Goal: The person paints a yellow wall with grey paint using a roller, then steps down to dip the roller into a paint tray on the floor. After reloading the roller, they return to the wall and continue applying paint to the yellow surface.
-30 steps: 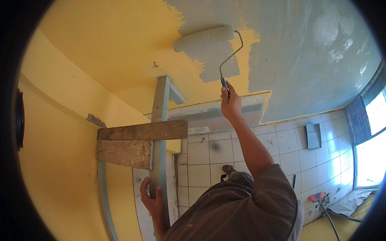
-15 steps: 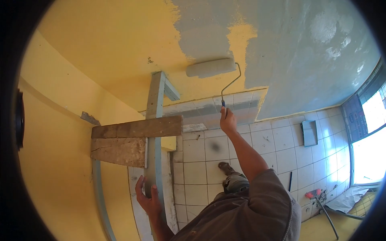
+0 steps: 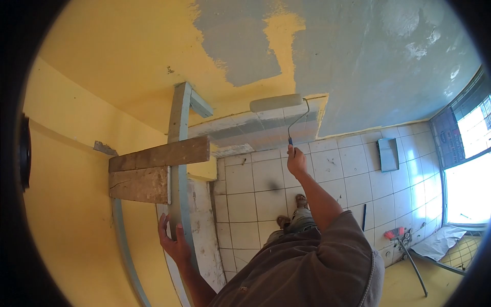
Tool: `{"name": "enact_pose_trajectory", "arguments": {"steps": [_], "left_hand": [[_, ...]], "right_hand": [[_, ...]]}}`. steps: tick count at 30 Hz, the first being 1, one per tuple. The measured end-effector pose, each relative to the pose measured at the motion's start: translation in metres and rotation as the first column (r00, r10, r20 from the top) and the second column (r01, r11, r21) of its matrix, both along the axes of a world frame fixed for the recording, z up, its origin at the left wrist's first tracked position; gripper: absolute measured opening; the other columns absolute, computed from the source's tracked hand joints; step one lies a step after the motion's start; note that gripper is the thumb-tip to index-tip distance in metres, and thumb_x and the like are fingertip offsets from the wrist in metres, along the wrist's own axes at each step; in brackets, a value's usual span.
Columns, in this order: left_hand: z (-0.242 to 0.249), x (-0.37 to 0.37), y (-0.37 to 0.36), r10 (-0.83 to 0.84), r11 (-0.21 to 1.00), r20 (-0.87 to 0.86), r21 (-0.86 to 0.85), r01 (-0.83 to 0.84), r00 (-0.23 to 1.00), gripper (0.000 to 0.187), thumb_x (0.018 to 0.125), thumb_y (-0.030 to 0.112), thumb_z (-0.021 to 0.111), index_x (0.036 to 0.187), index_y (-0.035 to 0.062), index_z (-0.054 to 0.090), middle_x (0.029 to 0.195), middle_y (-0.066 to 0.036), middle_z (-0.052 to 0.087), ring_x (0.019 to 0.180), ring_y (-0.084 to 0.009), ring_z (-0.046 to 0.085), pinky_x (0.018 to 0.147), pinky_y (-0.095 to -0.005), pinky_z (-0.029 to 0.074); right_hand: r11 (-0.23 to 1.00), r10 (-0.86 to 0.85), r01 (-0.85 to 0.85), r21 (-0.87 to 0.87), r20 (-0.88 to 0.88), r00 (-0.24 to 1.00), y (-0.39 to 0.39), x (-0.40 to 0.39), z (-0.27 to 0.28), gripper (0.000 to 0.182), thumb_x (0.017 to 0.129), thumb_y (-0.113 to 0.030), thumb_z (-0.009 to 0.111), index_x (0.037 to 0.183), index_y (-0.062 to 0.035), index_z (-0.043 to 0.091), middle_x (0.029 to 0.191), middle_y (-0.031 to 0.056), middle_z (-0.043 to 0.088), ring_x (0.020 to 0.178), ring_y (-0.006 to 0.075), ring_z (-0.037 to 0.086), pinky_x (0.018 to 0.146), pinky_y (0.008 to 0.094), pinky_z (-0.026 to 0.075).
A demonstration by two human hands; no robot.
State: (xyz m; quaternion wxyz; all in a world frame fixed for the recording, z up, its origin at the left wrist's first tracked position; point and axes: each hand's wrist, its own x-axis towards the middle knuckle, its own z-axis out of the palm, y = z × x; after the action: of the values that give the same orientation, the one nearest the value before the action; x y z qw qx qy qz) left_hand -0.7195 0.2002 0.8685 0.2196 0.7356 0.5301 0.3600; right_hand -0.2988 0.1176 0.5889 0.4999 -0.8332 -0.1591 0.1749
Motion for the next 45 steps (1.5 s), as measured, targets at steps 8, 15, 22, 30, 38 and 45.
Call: {"name": "enact_pose_trajectory", "arguments": {"steps": [8,15,22,30,38,45], "left_hand": [[-0.005,0.005,0.001,0.095,0.995,-0.026,0.021,-0.094,0.995,0.057,0.094,0.017,0.073,0.146,0.0013,0.057,0.135,-0.016,0.065,0.132,-0.0336,0.056,0.117,-0.0483,0.038],[-0.002,0.011,-0.002,0.147,0.989,0.005,0.012,-0.147,0.989,0.058,0.094,0.019,0.074,0.146,0.0025,0.057,0.136,-0.017,0.065,0.136,-0.0344,0.054,0.119,-0.0487,0.037],[-0.002,0.015,-0.001,0.167,0.986,-0.074,0.039,-0.165,0.983,0.055,0.095,0.016,0.071,0.146,0.0033,0.057,0.136,-0.017,0.065,0.135,-0.0342,0.055,0.120,-0.0488,0.037],[-0.002,0.012,-0.001,0.138,0.990,-0.117,0.034,-0.135,0.984,0.053,0.094,0.015,0.072,0.144,0.0029,0.059,0.135,-0.018,0.066,0.132,-0.0340,0.057,0.119,-0.0485,0.037],[0.000,0.013,-0.003,0.124,0.991,-0.038,0.054,-0.121,0.992,0.052,0.094,0.016,0.073,0.143,0.0030,0.060,0.135,-0.017,0.065,0.133,-0.0336,0.056,0.119,-0.0487,0.038],[-0.003,0.009,-0.003,0.113,0.992,-0.040,0.062,-0.110,0.993,0.053,0.094,0.016,0.072,0.144,0.0037,0.059,0.136,-0.016,0.064,0.134,-0.0332,0.055,0.119,-0.0483,0.038]], "right_hand": [[0.996,0.008,-0.014,-0.090,-0.064,0.998,-0.026,0.062,-0.025,0.064,0.110,-0.054,0.043,0.102,0.0009,0.074,0.101,0.0254,0.075,0.103,0.0471,0.070,0.088,0.0530,0.053],[0.997,0.077,-0.078,-0.028,-0.045,0.996,-0.029,0.092,-0.035,0.063,0.110,-0.054,0.043,0.103,0.0016,0.073,0.100,0.0259,0.074,0.102,0.0476,0.069,0.088,0.0534,0.052],[0.997,0.048,-0.051,0.060,0.041,0.998,-0.019,0.087,-0.016,0.060,0.111,-0.051,0.043,0.101,0.0005,0.071,0.097,0.0263,0.074,0.098,0.0500,0.069,0.085,0.0544,0.052],[0.983,0.004,-0.034,0.180,0.162,0.987,0.002,0.100,0.056,0.051,0.112,-0.044,0.045,0.101,-0.0001,0.069,0.096,0.0263,0.074,0.096,0.0513,0.068,0.081,0.0556,0.052],[0.972,-0.032,-0.048,0.228,0.338,0.941,0.031,0.124,0.136,0.049,0.112,-0.042,0.046,0.096,0.0003,0.066,0.094,0.0264,0.074,0.093,0.0519,0.068,0.076,0.0558,0.053],[0.942,-0.039,-0.101,0.321,0.402,0.915,0.044,0.140,0.216,0.051,0.112,-0.043,0.047,0.096,0.0010,0.067,0.091,0.0268,0.073,0.088,0.0514,0.069,0.073,0.0531,0.054]]}}
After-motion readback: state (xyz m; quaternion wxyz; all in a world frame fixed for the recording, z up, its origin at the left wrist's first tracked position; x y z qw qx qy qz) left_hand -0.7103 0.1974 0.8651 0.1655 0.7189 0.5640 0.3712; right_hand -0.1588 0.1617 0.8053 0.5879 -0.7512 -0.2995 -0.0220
